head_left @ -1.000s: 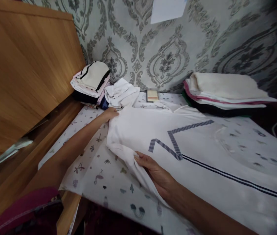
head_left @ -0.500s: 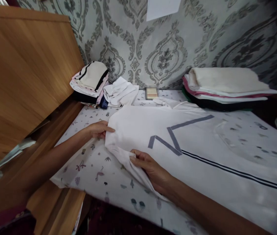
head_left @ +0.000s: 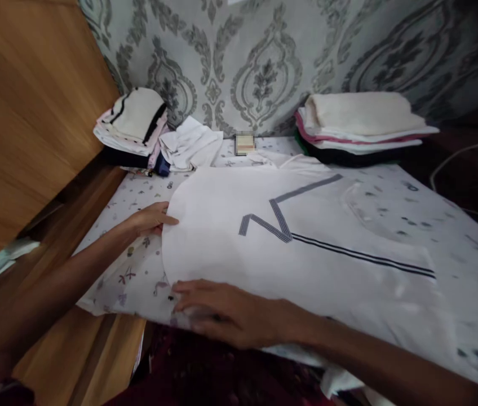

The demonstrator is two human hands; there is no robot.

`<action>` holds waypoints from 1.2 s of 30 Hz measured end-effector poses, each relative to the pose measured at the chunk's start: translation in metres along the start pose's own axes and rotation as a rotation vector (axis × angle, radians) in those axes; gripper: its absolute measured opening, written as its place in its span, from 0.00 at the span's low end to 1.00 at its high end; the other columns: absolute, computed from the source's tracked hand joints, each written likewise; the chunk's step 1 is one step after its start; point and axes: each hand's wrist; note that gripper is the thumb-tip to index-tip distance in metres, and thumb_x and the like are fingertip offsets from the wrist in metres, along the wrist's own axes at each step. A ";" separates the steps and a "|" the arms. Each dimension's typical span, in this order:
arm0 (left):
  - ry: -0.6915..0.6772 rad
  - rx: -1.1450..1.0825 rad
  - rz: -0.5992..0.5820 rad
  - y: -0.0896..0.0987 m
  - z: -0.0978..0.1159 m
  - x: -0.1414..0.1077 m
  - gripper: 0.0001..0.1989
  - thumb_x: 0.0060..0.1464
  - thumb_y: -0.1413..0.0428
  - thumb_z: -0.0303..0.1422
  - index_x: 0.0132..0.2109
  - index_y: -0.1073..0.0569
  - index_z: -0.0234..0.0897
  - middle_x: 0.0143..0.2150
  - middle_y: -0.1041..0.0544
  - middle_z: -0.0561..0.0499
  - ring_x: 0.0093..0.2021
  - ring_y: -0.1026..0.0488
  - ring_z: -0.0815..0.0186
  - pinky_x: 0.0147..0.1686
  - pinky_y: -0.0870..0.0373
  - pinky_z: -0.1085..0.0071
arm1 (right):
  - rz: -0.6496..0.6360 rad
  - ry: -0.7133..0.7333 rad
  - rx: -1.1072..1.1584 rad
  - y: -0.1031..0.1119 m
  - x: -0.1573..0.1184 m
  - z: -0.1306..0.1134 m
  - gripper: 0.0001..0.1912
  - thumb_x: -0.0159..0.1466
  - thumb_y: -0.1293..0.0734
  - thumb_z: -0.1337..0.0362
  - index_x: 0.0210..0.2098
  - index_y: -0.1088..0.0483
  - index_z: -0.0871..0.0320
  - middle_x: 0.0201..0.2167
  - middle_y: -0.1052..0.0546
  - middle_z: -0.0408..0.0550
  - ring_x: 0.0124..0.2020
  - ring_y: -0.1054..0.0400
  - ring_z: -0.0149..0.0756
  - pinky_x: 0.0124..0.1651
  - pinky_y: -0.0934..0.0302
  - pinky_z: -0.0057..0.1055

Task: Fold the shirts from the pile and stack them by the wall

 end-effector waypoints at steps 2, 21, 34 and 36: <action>0.015 0.109 0.056 0.000 0.000 -0.006 0.29 0.42 0.34 0.33 0.52 0.33 0.36 0.36 0.21 0.50 0.30 0.24 0.65 0.28 0.26 0.71 | 0.140 -0.033 -0.022 0.012 -0.010 -0.003 0.17 0.72 0.40 0.61 0.56 0.31 0.60 0.59 0.27 0.58 0.61 0.34 0.39 0.61 0.38 0.40; -1.159 1.307 -0.056 -0.107 -0.050 -0.047 0.30 0.66 0.50 0.44 0.72 0.45 0.46 0.74 0.46 0.46 0.73 0.49 0.54 0.70 0.51 0.47 | 0.110 -0.166 -0.382 0.005 -0.090 -0.020 0.18 0.71 0.39 0.65 0.58 0.30 0.59 0.62 0.30 0.57 0.69 0.44 0.37 0.70 0.50 0.41; -0.977 1.214 0.405 -0.024 -0.064 0.006 0.25 0.63 0.50 0.41 0.66 0.35 0.53 0.67 0.32 0.47 0.63 0.30 0.47 0.58 0.31 0.46 | 0.737 -0.612 -0.672 0.204 -0.102 0.066 0.15 0.65 0.38 0.73 0.47 0.25 0.58 0.48 0.21 0.51 0.45 0.25 0.37 0.49 0.32 0.32; -0.917 1.161 0.461 -0.013 -0.044 0.026 0.22 0.64 0.54 0.41 0.62 0.30 0.47 0.63 0.27 0.44 0.61 0.29 0.49 0.58 0.30 0.51 | 0.689 -0.694 -0.869 0.236 -0.090 0.080 0.21 0.63 0.39 0.77 0.53 0.27 0.59 0.53 0.23 0.53 0.48 0.26 0.38 0.52 0.34 0.32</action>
Point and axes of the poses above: each hand's wrist, its own x-axis towards the middle knuckle, its own y-axis out of the back of the hand, z = x × y
